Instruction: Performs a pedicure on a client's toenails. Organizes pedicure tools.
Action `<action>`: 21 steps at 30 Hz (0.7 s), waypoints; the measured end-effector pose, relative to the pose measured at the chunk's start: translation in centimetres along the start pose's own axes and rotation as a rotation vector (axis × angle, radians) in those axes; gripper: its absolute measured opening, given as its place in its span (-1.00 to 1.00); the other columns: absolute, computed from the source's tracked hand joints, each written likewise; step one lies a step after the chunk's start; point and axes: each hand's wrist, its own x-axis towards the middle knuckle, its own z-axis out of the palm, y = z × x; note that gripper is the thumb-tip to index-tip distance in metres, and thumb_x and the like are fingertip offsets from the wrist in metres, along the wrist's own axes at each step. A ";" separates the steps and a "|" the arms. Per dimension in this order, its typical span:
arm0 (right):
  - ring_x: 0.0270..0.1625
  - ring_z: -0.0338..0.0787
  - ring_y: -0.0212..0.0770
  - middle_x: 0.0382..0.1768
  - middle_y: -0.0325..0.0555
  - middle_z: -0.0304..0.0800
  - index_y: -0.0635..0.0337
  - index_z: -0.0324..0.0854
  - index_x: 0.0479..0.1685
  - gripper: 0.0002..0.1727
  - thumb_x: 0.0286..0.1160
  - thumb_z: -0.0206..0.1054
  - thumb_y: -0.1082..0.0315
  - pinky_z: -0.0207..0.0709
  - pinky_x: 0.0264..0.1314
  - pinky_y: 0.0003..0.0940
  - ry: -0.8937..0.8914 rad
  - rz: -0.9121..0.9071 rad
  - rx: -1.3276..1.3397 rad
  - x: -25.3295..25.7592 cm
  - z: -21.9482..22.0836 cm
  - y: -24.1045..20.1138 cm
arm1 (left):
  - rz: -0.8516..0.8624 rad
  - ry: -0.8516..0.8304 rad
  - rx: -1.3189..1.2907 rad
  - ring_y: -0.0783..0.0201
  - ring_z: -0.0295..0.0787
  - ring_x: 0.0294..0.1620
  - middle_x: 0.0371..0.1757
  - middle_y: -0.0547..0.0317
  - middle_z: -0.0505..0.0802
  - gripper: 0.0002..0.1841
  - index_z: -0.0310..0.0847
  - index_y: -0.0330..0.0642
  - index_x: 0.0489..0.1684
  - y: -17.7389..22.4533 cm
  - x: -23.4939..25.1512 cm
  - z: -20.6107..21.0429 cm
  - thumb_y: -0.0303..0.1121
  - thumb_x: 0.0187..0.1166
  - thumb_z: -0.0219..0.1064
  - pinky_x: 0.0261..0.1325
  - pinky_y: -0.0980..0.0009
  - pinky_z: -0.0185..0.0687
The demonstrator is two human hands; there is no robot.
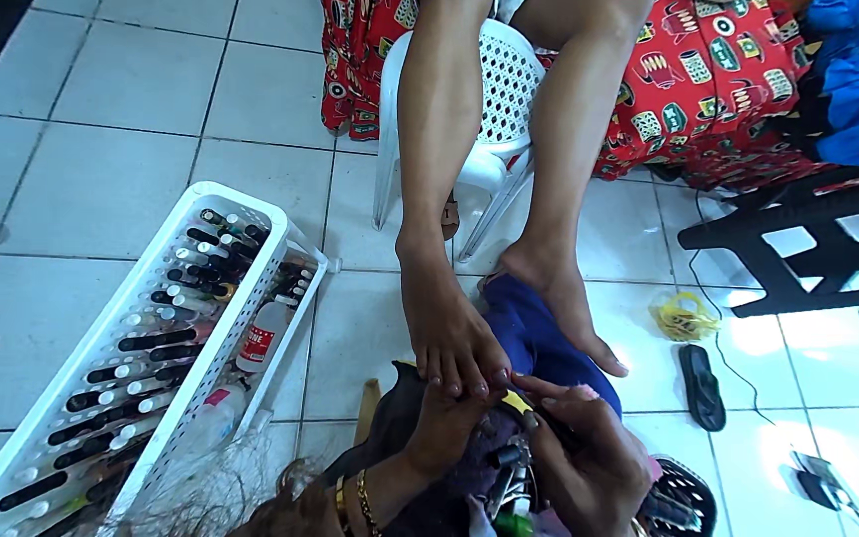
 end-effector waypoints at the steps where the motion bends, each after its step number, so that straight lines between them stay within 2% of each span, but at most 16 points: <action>1: -0.02 0.88 -0.54 -0.11 -0.27 0.93 0.07 0.55 -0.16 -0.92 0.50 0.34 0.34 0.70 -0.04 -0.72 0.009 0.005 0.015 0.1 0.1 0.0 | -0.003 -0.002 -0.009 0.67 0.69 -0.40 -0.37 0.51 0.83 -0.91 0.79 -0.04 -0.25 0.0 0.0 0.0 -0.49 0.49 0.46 -0.28 0.69 0.64; 4: -0.02 0.87 -0.56 -0.13 -0.27 0.92 0.08 0.57 -0.16 -0.91 0.47 0.35 0.36 0.70 -0.02 -0.72 0.029 -0.001 0.002 0.1 0.4 0.1 | 0.008 -0.003 -0.023 0.67 0.71 -0.37 -0.36 0.53 0.84 -0.91 0.80 -0.01 -0.25 -0.1 0.1 0.0 -0.47 0.48 0.48 -0.23 0.68 0.66; 7: -0.01 0.86 -0.57 -0.14 -0.26 0.90 0.09 0.57 -0.17 -0.91 0.48 0.36 0.34 0.68 -0.02 -0.74 0.026 -0.014 -0.041 0.1 0.6 0.1 | 0.027 -0.001 -0.011 0.69 0.77 -0.21 -0.26 0.55 0.87 -0.92 0.82 0.02 -0.23 0.0 0.0 0.0 -0.43 0.49 0.49 -0.06 0.67 0.70; 12: 0.00 0.85 -0.54 -0.15 -0.22 0.89 0.11 0.57 -0.21 -0.90 0.49 0.36 0.31 0.67 -0.02 -0.74 0.009 -0.030 -0.070 0.3 0.6 0.1 | 0.034 0.009 0.001 0.69 0.76 -0.23 -0.27 0.54 0.87 -0.92 0.81 0.00 -0.24 0.0 -0.1 0.1 -0.45 0.47 0.50 -0.10 0.68 0.69; 15: 0.00 0.86 -0.54 -0.17 -0.21 0.89 0.12 0.56 -0.24 -0.90 0.46 0.37 0.33 0.67 -0.01 -0.73 0.014 -0.034 -0.079 0.3 0.6 0.0 | 0.051 -0.005 -0.002 0.68 0.77 -0.18 -0.24 0.55 0.87 -0.92 0.82 0.01 -0.22 -0.1 0.0 0.0 -0.43 0.48 0.50 -0.03 0.66 0.70; 18: -0.02 0.86 -0.54 -0.18 -0.20 0.89 0.13 0.57 -0.25 -0.90 0.46 0.37 0.33 0.67 -0.03 -0.74 0.010 -0.036 -0.083 0.3 0.6 0.0 | 0.052 -0.002 0.001 0.69 0.75 -0.22 -0.28 0.56 0.86 -0.92 0.81 0.02 -0.25 -0.1 0.0 0.0 -0.44 0.48 0.49 -0.05 0.67 0.69; 21: -0.04 0.86 -0.54 -0.19 -0.18 0.89 0.14 0.58 -0.27 -0.90 0.44 0.37 0.33 0.66 -0.04 -0.75 0.000 -0.036 -0.086 0.3 0.5 0.1 | 0.063 -0.015 0.011 0.68 0.77 -0.12 -0.21 0.54 0.88 -0.93 0.82 0.00 -0.21 -0.1 0.0 -0.1 -0.43 0.50 0.48 0.05 0.64 0.69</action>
